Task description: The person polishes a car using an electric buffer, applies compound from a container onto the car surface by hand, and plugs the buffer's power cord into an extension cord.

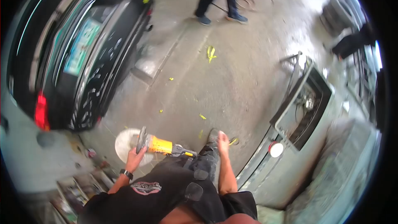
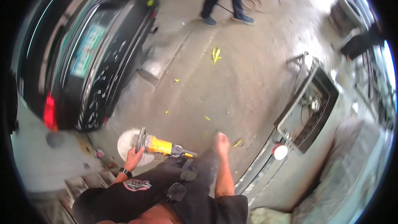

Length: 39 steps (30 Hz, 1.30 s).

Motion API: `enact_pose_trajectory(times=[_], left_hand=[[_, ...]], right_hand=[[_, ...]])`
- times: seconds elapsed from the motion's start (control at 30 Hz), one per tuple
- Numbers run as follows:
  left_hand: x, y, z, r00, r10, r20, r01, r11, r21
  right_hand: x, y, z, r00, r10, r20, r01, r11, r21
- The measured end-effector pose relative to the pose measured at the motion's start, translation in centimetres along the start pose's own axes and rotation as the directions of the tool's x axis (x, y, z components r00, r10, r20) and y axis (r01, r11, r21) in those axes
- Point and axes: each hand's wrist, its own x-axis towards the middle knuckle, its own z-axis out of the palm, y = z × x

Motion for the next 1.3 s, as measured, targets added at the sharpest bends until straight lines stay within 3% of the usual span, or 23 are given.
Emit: enact_pose_trajectory(times=[0.03, 0.07, 0.1, 0.17, 0.2, 0.27, 0.3, 0.33, 0.4, 0.43, 0.57, 0.7, 0.77, 0.97, 1.03, 1.13, 1.23, 1.3], left_hand=[[-0.4, 0.3, -1.1, 0.984, 0.177, -0.005, -0.174, 0.972, 0.161], [-1.9, 2.8, -1.8, 0.951, 0.308, -0.018, -0.303, 0.943, 0.135], [-2.7, 3.8, -2.7, 0.936, 0.351, -0.013, -0.350, 0.935, 0.049], [-4.6, 6.1, -5.7, 0.917, 0.398, 0.035, -0.399, 0.914, 0.071], [-4.9, 5.9, -6.4, 0.868, 0.497, -0.014, -0.497, 0.868, 0.009], [-6.2, 6.0, -8.0, 0.862, 0.500, -0.076, -0.503, 0.864, -0.019], [-6.5, 5.8, -8.4, 0.812, 0.566, -0.140, -0.580, 0.809, -0.094], [-6.6, 6.0, -7.9, 0.768, 0.594, -0.239, -0.636, 0.751, -0.176], [-7.7, 5.9, -8.8, 0.797, 0.583, -0.159, -0.604, 0.781, -0.160], [-8.1, 5.6, -8.5, 0.750, 0.624, -0.220, -0.661, 0.722, -0.204], [-8.3, 4.0, -8.2, 0.747, 0.622, -0.236, -0.665, 0.691, -0.283], [-9.2, 3.7, -8.3, 0.804, 0.545, -0.238, -0.595, 0.723, -0.351], [-9.7, 3.6, -8.0, 0.806, 0.501, -0.316, -0.590, 0.726, -0.353], [-14.3, 4.3, -10.3, 0.814, 0.327, -0.480, -0.540, 0.729, -0.421], [-16.7, 4.7, -11.0, 0.743, 0.285, -0.605, -0.598, 0.688, -0.410], [-21.2, 4.0, -11.7, 0.701, 0.028, -0.713, -0.462, 0.780, -0.423], [-25.3, 2.3, -12.4, 0.570, -0.148, -0.808, -0.393, 0.815, -0.426], [-28.0, 0.4, -12.6, 0.511, -0.159, -0.845, -0.488, 0.755, -0.438]], right_hand=[[-0.6, -3.6, 4.1, 0.984, -0.139, 0.108, 0.146, 0.987, -0.062], [-2.7, -9.6, 7.2, 0.912, -0.283, 0.296, 0.327, 0.939, -0.109], [-2.9, -13.0, 10.1, 0.866, -0.193, 0.461, 0.289, 0.946, -0.147], [-6.2, -19.5, 16.3, 0.718, 0.017, 0.696, 0.172, 0.964, -0.202], [-9.0, -22.8, 18.4, 0.636, 0.121, 0.762, 0.077, 0.973, -0.219], [-11.2, -23.8, 22.2, 0.487, 0.213, 0.847, -0.092, 0.977, -0.192], [-11.9, -23.4, 23.8, 0.364, 0.158, 0.918, -0.068, 0.987, -0.143], [-9.3, -21.8, 24.4, 0.329, 0.341, 0.881, -0.300, 0.922, -0.245], [-9.5, -20.1, 23.9, 0.427, 0.443, 0.788, -0.323, 0.889, -0.324], [-9.9, -19.8, 23.3, 0.484, 0.471, 0.737, -0.318, 0.880, -0.354], [-11.6, -19.3, 17.6, 0.603, 0.527, 0.599, -0.290, 0.844, -0.450], [-13.6, -20.3, 11.1, 0.648, 0.560, 0.517, -0.277, 0.805, -0.525], [-13.7, -20.2, 9.5, 0.651, 0.573, 0.498, -0.268, 0.787, -0.555], [-8.4, -14.6, 10.9, 0.632, 0.654, 0.417, -0.257, 0.684, -0.683], [-5.7, -12.1, 11.3, 0.650, 0.673, 0.354, -0.293, 0.652, -0.700], [-1.4, -9.5, 11.1, 0.696, 0.674, 0.247, -0.384, 0.640, -0.665], [2.6, -10.5, 12.7, 0.737, 0.641, 0.214, -0.467, 0.712, -0.524], [5.0, -13.0, 14.9, 0.763, 0.606, 0.224, -0.503, 0.774, -0.384]])
